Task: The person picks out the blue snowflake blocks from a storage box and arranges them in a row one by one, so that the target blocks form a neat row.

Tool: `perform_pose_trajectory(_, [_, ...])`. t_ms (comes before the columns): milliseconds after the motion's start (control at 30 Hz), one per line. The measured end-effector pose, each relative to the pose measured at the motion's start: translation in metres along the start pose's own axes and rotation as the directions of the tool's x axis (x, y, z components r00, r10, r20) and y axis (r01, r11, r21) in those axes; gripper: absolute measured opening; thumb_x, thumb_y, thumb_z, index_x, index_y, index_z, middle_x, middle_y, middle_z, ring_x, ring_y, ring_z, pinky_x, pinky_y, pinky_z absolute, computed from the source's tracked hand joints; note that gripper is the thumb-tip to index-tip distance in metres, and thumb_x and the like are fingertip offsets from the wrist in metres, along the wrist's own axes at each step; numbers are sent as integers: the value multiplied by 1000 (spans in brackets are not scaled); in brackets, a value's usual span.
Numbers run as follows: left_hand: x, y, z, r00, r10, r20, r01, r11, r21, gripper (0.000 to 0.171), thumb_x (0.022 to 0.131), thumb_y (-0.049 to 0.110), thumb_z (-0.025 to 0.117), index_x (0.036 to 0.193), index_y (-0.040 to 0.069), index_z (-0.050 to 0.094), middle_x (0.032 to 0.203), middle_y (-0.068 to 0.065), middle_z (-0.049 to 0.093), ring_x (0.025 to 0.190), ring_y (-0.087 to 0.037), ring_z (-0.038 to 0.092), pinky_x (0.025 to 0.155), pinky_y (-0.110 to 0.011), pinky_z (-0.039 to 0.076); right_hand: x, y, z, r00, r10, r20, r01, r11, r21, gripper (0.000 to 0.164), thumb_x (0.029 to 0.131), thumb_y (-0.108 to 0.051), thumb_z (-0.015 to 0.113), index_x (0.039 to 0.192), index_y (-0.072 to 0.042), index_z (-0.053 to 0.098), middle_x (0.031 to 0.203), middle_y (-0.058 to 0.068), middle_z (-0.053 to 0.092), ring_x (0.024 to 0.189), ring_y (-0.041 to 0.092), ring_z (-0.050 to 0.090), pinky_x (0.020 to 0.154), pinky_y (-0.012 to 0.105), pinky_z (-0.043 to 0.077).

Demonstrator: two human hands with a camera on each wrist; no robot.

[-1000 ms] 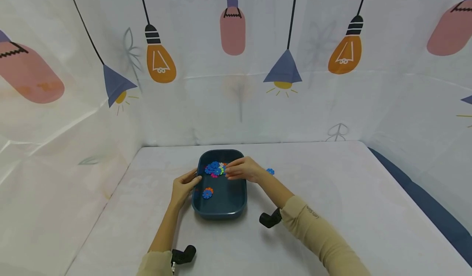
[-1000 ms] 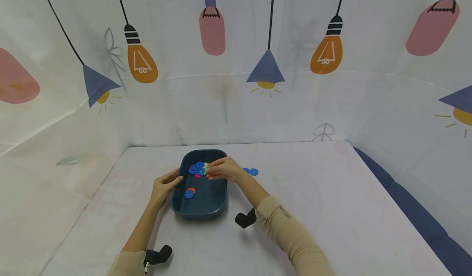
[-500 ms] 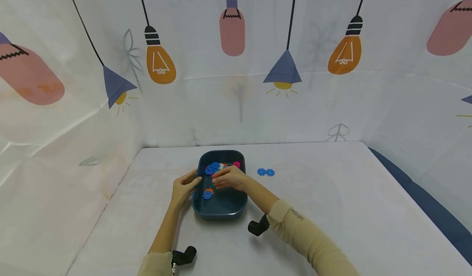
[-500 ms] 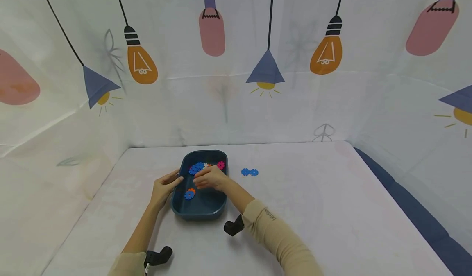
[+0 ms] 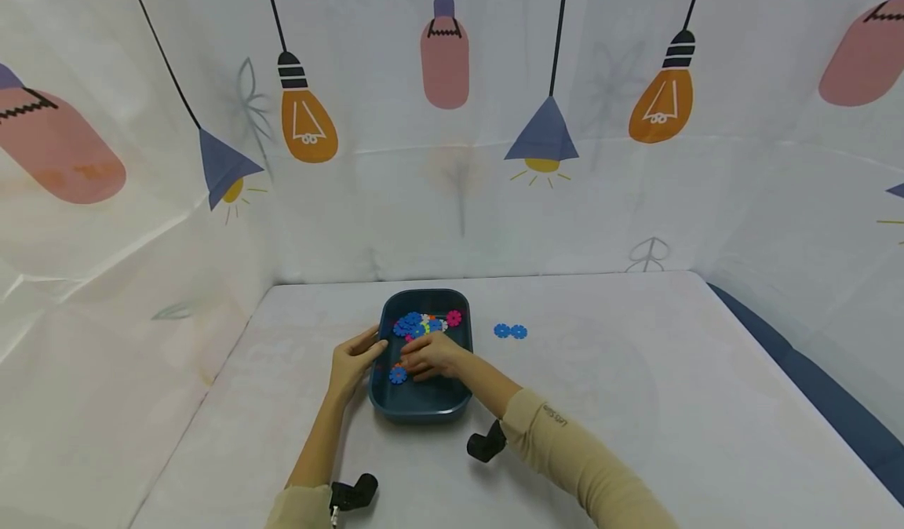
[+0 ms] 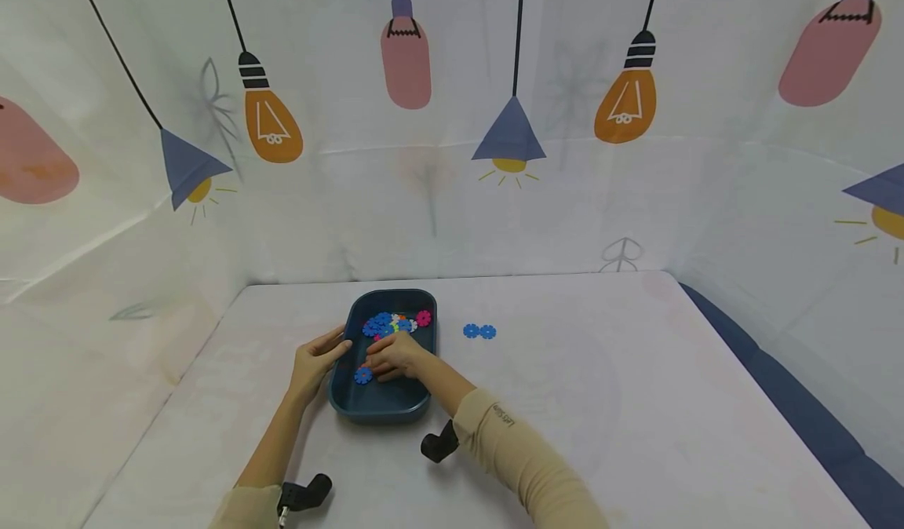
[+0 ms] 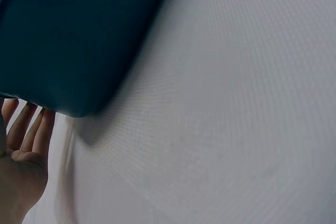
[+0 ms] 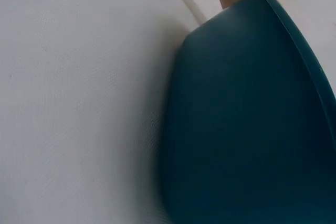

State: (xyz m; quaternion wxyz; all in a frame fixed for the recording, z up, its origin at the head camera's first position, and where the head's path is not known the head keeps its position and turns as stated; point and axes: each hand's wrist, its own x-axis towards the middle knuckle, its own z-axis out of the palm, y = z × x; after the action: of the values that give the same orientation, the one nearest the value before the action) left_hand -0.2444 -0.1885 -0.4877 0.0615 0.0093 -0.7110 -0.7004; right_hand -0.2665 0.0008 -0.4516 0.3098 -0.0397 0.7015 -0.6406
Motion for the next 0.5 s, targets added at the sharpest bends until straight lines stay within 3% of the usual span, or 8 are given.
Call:
perform_pose_trajectory(333, [0, 1, 1, 1000, -14, -6, 14, 1000, 3, 44, 85, 11, 70, 126, -1, 58, 126, -20, 57, 94, 0, 63, 78, -20, 53, 0, 0, 7, 992, 21, -125, -26, 999, -39, 28, 83, 4, 66, 111, 8, 64, 91, 16, 69, 81, 24, 68, 74, 39, 57])
perform_pose_trajectory(500, [-1, 2, 1, 1000, -14, -3, 14, 1000, 4, 45, 85, 12, 70, 126, -1, 58, 126, -20, 57, 94, 0, 63, 78, -21, 53, -1, 0, 8, 991, 60, -120, -66, 997, -42, 26, 83, 7, 65, 109, 7, 66, 90, 17, 69, 80, 25, 68, 72, 38, 57])
